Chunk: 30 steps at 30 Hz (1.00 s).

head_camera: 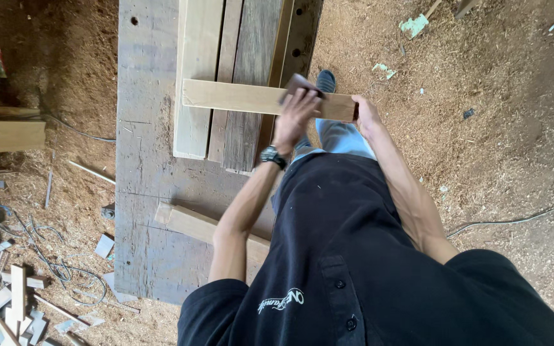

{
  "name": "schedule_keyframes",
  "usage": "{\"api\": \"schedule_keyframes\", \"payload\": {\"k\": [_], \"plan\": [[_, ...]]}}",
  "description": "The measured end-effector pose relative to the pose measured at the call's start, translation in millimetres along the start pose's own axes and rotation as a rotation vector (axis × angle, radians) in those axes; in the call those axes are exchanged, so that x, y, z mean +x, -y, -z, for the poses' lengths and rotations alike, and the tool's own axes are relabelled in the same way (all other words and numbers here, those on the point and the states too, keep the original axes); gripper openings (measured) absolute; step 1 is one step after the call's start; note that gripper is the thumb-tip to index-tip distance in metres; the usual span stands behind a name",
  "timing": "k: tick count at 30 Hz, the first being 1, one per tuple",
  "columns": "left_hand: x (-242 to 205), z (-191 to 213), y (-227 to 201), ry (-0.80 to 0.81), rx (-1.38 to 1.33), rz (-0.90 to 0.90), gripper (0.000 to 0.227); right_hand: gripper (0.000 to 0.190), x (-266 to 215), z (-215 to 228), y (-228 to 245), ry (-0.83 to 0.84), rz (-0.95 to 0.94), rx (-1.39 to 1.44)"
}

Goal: The person sands a piece of wood by hand using a piece of sandpaper, rubbing it along the surface and edges of the wood while holding it over a workbench.

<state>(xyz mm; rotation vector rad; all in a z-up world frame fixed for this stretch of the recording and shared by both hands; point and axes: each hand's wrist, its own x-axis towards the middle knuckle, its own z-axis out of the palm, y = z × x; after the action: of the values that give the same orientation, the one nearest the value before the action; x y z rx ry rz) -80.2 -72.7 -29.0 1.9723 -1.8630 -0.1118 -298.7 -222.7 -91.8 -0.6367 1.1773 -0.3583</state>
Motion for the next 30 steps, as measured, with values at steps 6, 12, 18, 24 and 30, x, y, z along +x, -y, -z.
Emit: {"api": "schedule_keyframes", "payload": {"k": [6,12,18,24,30], "plan": [[-56.5,65.2,146.4,-0.215,0.066,0.435,0.052,0.035,-5.0,-2.8,10.1,-0.026,0.036,-0.064],[-62.3,68.6,172.7,-0.357,0.124,0.623,0.033,0.038,-13.0,-15.6,25.2,-0.051,0.063,-0.131],[-27.5,3.6,27.6,-0.211,-0.094,0.258,0.046,0.036,-0.3,-14.4,16.4,-0.127,0.053,-0.105],[-12.2,-2.2,-37.3,0.105,-0.295,-0.061,0.039,0.034,-3.0,-5.8,3.0,-0.01,0.006,0.038],[-57.1,46.8,73.8,-0.122,-0.046,0.218,0.05,0.033,-0.4,-7.2,12.4,-0.111,0.045,-0.081]]}}
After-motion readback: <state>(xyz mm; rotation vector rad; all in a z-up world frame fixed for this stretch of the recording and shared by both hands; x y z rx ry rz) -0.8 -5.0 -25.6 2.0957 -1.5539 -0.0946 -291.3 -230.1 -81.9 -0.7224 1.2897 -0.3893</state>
